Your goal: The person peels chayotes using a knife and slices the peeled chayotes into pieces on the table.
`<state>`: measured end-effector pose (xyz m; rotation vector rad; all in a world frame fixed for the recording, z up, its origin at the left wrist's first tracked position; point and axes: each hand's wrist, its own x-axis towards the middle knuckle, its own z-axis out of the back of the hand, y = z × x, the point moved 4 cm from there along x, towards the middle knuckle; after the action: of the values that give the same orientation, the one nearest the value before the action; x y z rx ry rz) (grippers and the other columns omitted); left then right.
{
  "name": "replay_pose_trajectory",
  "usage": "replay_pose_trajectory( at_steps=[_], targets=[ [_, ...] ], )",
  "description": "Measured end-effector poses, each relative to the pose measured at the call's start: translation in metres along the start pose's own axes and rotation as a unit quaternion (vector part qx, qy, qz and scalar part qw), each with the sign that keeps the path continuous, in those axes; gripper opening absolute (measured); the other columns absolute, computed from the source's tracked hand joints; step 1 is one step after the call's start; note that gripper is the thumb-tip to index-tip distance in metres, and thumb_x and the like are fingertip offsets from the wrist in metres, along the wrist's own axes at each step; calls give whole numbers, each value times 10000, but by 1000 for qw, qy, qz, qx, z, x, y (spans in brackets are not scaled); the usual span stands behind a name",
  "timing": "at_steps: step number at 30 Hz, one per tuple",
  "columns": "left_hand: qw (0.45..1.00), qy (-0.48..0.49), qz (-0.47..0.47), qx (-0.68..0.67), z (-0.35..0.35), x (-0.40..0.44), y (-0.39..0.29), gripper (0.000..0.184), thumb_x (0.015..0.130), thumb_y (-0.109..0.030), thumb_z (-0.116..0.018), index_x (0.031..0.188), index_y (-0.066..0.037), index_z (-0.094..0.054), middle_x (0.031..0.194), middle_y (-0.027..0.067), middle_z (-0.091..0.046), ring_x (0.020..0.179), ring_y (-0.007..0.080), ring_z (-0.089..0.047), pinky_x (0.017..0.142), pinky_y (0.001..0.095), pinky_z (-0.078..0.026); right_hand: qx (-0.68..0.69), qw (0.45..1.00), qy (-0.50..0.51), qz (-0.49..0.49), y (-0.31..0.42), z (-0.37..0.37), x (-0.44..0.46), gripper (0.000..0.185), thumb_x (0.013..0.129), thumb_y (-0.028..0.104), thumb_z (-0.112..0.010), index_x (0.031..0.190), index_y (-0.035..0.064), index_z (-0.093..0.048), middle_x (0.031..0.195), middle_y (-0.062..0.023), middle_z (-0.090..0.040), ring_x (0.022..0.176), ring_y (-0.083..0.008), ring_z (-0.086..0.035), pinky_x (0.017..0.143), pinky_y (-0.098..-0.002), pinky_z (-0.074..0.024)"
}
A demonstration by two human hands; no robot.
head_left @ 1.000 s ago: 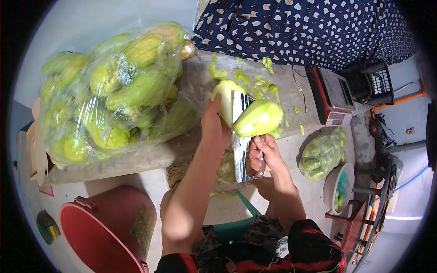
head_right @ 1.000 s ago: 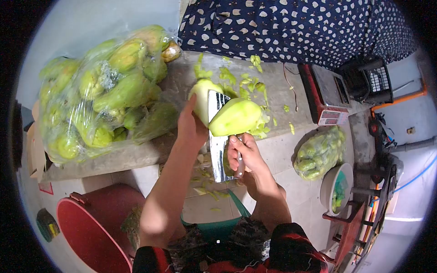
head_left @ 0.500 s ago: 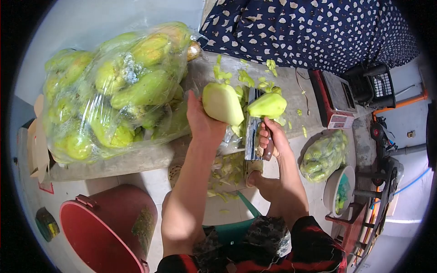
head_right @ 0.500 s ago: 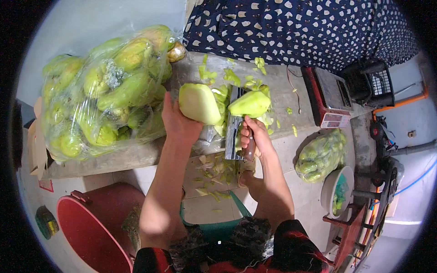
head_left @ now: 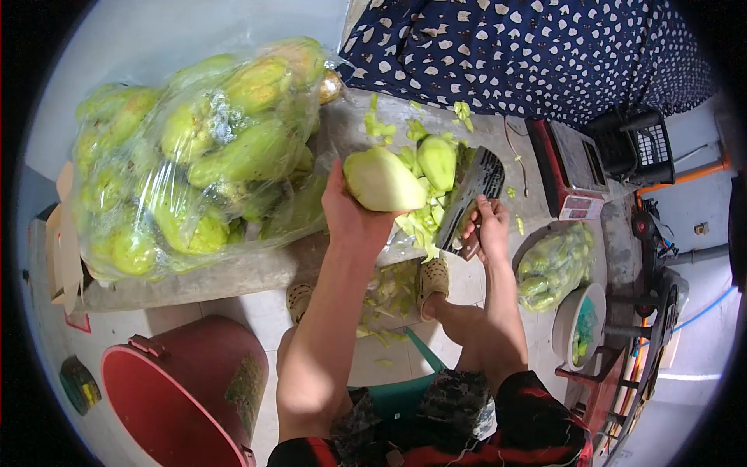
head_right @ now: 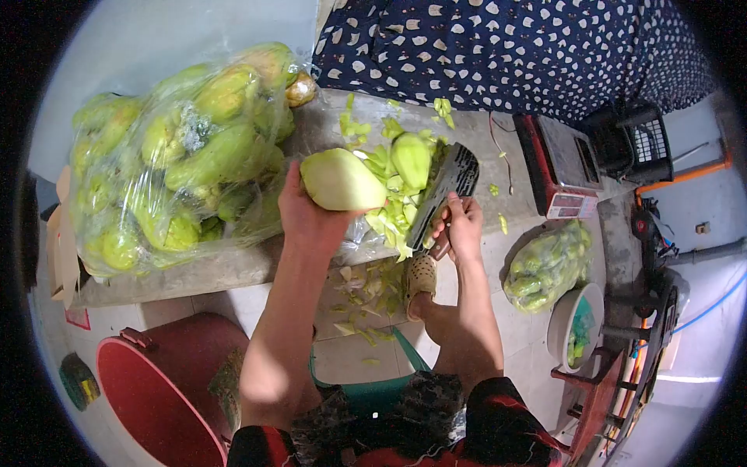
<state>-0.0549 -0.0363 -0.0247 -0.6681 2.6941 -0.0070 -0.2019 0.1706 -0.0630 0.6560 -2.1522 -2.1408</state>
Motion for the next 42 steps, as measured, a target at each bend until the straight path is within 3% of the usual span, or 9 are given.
replay_pose_trajectory(
  at_steps=[7, 9, 13, 19, 21, 24, 27, 31, 42],
  targets=[
    [999, -40, -12, -11, -10, -9, -12, 479, 1008, -403, -317, 1273, -63, -529, 1291, 126, -572, 1233, 380, -520, 1022, 748, -307, 60, 997, 15, 54, 12, 13, -22, 255, 1018, 262, -521, 909, 38, -467, 689, -67, -517, 506, -169, -516, 446, -313, -468],
    [998, -20, -24, -46, 4, 3, -11, 448, 924, -333, -395, 1256, -75, -552, 1283, 117, -580, 1233, 362, -529, 1024, 646, -385, 108, 989, 95, -39, 4, 11, -30, 271, 1011, 289, -515, 899, 43, -494, 687, -70, -523, 505, -189, -521, 450, -322, -473],
    [997, 23, -2, -68, 9, 5, -5, 414, 849, -263, -428, 1190, -83, -577, 1227, 118, -607, 1188, 337, -563, 1007, 595, -422, 154, 951, 201, -178, -7, -1, -62, 362, 995, 368, -523, 864, 30, -518, 610, -75, -495, 428, -227, -495, 365, -360, -421],
    [997, 33, 8, -64, 4, 1, -3, 332, 880, -277, -451, 1102, -81, -603, 1139, 98, -644, 1079, 301, -610, 946, 489, -471, 66, 959, 247, -118, 1, -27, -86, 367, 983, 387, -555, 941, 25, -512, 569, -72, -464, 375, -195, -472, 330, -337, -411],
    [974, 179, 40, -130, 2, 3, -5, 474, 913, -288, -448, 1272, 8, -537, 1267, 182, -599, 1182, 335, -574, 1051, 502, -416, 55, 963, 249, -86, 4, -27, -85, 345, 987, 371, -553, 990, 30, -497, 568, -71, -464, 375, -188, -474, 329, -328, -411],
    [997, 38, 45, -44, -4, 4, 3, 515, 974, -376, -403, 1306, -3, -530, 1254, 203, -611, 1162, 343, -592, 1032, 520, -424, 28, 965, 259, -36, 5, -23, -82, 307, 1000, 348, -535, 1033, 49, -473, 566, -67, -459, 365, -184, -463, 329, -326, -419],
    [991, 119, 47, -42, -11, -1, 3, 559, 987, -418, -390, 1335, 1, -514, 1263, 221, -604, 1153, 348, -600, 998, 517, -453, 119, 954, 270, -45, 9, -21, -85, 196, 1032, 257, -487, 1002, 68, -444, 577, -57, -462, 395, -172, -483, 363, -315, -433],
    [990, 133, 42, 6, -9, -1, 0, 584, 998, -452, -378, 1342, 1, -508, 1247, 228, -610, 1129, 340, -614, 959, 478, -491, 34, 961, 271, -34, 6, -20, -85, 271, 1005, 321, -536, 1003, 57, -472, 564, -63, -455, 372, -169, -453, 337, -324, -426],
    [969, 160, -78, 169, -17, -4, 1, 553, 969, -421, -499, 1322, 4, -515, 1193, 193, -631, 1073, 273, -640, 907, 391, -528, 29, 961, 271, -40, 7, -16, -88, 207, 1030, 250, -495, 972, 54, -464, 565, -51, -468, 391, -156, -473, 359, -308, -429]
  ],
)
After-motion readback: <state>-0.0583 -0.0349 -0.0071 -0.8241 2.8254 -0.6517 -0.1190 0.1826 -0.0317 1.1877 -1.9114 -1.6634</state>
